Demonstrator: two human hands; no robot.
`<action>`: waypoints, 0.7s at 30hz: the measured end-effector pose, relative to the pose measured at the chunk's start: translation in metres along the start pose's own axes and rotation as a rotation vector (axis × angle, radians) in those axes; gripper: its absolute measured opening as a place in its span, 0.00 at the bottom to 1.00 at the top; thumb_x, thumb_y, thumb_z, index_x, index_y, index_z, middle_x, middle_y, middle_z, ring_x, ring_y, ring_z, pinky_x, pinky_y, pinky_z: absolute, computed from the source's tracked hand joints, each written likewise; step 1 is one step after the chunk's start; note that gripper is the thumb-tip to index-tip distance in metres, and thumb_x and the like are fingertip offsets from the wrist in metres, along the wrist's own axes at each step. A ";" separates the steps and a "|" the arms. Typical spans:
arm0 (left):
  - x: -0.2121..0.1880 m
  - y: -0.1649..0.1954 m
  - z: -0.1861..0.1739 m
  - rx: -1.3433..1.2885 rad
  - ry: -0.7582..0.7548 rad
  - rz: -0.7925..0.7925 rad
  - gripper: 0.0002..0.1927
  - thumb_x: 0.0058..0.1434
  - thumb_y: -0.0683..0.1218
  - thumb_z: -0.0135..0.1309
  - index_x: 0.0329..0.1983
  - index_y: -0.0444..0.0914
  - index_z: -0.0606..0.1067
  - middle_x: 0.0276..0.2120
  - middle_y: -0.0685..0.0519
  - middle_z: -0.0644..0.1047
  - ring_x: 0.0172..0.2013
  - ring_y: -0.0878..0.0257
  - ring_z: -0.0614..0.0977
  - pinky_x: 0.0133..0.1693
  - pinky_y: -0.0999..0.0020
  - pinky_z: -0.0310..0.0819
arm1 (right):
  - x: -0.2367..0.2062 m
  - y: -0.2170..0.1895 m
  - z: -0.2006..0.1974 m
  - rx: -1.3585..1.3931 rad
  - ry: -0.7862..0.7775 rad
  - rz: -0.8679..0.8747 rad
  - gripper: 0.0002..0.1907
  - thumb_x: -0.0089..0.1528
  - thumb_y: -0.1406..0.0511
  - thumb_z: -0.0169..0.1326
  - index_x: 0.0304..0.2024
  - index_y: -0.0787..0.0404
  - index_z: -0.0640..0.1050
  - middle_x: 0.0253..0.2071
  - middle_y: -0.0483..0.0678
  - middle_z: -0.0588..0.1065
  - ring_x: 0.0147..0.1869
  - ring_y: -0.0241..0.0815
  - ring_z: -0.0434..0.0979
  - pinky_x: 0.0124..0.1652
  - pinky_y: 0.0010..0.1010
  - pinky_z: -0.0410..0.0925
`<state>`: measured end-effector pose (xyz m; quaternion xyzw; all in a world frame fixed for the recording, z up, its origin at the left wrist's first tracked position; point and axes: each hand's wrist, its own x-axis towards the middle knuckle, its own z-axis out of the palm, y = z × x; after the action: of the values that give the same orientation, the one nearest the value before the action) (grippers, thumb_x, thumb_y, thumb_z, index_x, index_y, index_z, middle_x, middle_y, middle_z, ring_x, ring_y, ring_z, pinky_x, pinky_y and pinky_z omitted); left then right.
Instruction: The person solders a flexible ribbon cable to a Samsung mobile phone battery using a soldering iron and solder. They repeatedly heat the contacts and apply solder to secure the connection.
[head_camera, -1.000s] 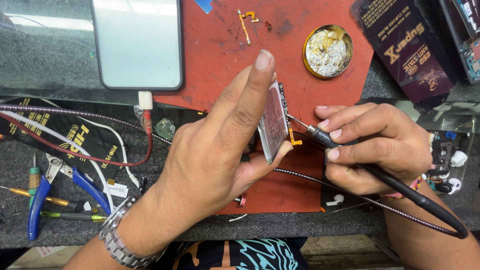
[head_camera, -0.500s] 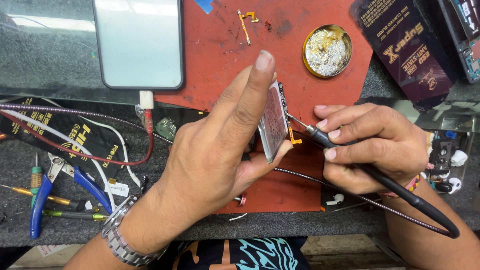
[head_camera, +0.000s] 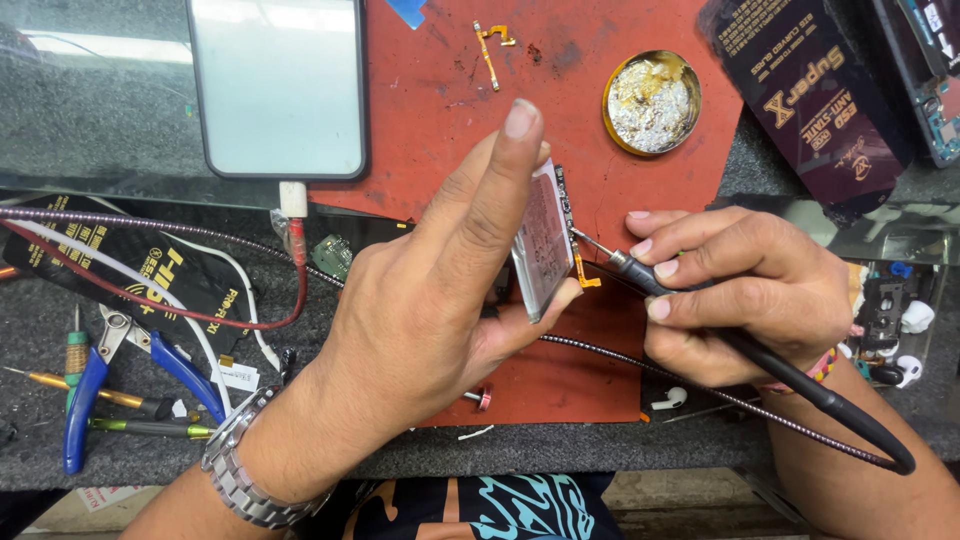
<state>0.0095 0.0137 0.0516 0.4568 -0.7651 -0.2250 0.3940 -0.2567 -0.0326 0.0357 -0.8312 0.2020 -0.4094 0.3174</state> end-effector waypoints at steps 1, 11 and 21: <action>0.000 0.000 0.000 -0.001 0.004 -0.001 0.54 0.63 0.51 0.71 0.77 0.42 0.42 0.68 0.42 0.68 0.46 0.55 0.86 0.39 0.68 0.84 | 0.000 -0.001 0.000 0.004 -0.001 0.006 0.08 0.52 0.71 0.66 0.32 0.63 0.79 0.39 0.50 0.73 0.49 0.50 0.81 0.57 0.54 0.78; 0.001 0.003 0.000 -0.021 0.019 -0.010 0.55 0.61 0.49 0.71 0.78 0.42 0.43 0.67 0.42 0.70 0.45 0.57 0.86 0.40 0.68 0.84 | 0.000 -0.004 0.000 0.010 0.003 0.043 0.08 0.52 0.72 0.65 0.32 0.63 0.79 0.39 0.49 0.73 0.49 0.50 0.81 0.58 0.54 0.77; 0.001 0.003 -0.001 0.026 -0.002 -0.002 0.57 0.62 0.51 0.72 0.80 0.42 0.43 0.70 0.41 0.68 0.46 0.55 0.86 0.40 0.67 0.84 | 0.002 -0.003 -0.002 0.046 -0.007 0.030 0.08 0.53 0.72 0.65 0.32 0.63 0.79 0.39 0.50 0.72 0.50 0.51 0.81 0.58 0.54 0.77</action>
<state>0.0085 0.0141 0.0543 0.4625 -0.7680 -0.2159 0.3870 -0.2566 -0.0324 0.0396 -0.8220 0.2041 -0.4061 0.3431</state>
